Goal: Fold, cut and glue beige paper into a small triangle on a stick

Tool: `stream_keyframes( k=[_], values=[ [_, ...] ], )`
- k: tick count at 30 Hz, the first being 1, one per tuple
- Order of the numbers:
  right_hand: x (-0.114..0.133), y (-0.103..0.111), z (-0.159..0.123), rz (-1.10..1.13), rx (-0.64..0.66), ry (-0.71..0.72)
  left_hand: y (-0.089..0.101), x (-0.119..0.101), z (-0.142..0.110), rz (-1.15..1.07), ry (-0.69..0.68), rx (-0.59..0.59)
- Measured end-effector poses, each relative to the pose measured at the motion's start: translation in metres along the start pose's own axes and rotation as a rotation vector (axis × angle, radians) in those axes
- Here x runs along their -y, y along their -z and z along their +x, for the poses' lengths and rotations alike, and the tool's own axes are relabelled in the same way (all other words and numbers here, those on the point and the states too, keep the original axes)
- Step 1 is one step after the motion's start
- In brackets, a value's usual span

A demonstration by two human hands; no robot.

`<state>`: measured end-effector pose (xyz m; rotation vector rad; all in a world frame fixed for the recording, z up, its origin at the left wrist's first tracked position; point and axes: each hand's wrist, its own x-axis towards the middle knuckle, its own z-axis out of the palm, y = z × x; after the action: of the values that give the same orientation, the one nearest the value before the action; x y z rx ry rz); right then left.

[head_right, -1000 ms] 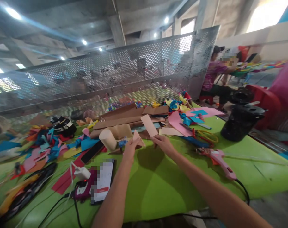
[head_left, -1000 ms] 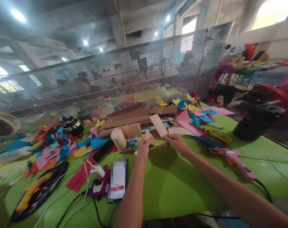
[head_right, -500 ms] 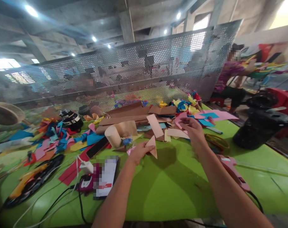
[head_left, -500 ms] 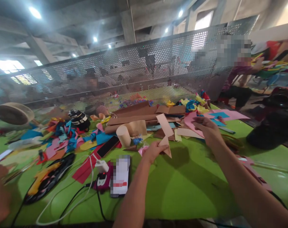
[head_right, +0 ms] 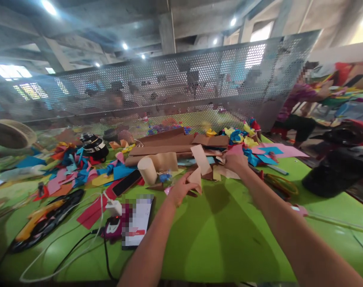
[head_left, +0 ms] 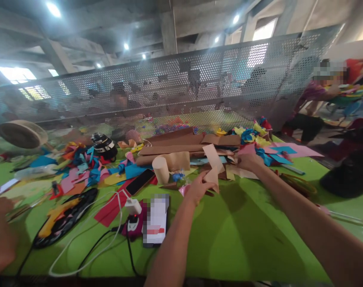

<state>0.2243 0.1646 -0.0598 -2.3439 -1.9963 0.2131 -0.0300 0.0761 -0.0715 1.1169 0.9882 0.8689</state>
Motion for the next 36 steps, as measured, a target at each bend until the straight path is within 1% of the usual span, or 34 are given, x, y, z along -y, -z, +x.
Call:
stream_keyframes(
  k=[3, 6, 9, 12, 16, 20, 23, 26, 30, 33, 36],
  values=[
    [0.002, -0.002, 0.001, -0.050, -0.010, 0.029, 0.000, -0.001, 0.000, -0.017, -0.008, 0.011],
    [0.005, -0.007, 0.001, -0.038, -0.054, 0.057, -0.001, 0.000, 0.000, -0.024, -0.011, -0.004],
    [0.007, -0.013, 0.001, 0.012, -0.110, 0.094, -0.001, 0.001, 0.001, -0.043, -0.016, -0.003],
    [0.008, -0.016, 0.001, 0.112, -0.189, 0.132, -0.001, 0.000, 0.000, -0.057, -0.023, -0.008],
    [0.008, -0.007, 0.000, 0.349, -0.327, 0.174, -0.001, -0.001, 0.000, -0.084, -0.005, -0.005],
    [0.007, 0.005, -0.001, 0.679, -0.458, 0.194, -0.002, -0.002, 0.000, -0.158, 0.029, 0.021],
    [0.008, 0.013, -0.003, 0.951, -0.530, 0.232, -0.003, -0.003, 0.000, -0.194, 0.055, 0.031],
    [0.009, 0.024, -0.010, 1.192, -0.580, 0.283, -0.004, -0.004, -0.001, -0.185, 0.068, 0.030],
    [0.008, 0.041, -0.024, 1.403, -0.597, 0.321, -0.005, -0.004, -0.003, -0.140, 0.079, 0.041],
    [0.006, 0.055, -0.034, 1.509, -0.567, 0.337, -0.005, -0.002, -0.003, -0.116, 0.075, 0.026],
    [0.004, 0.064, -0.047, 1.563, -0.517, 0.342, -0.005, -0.001, -0.001, -0.102, 0.069, 0.012]
  ],
)
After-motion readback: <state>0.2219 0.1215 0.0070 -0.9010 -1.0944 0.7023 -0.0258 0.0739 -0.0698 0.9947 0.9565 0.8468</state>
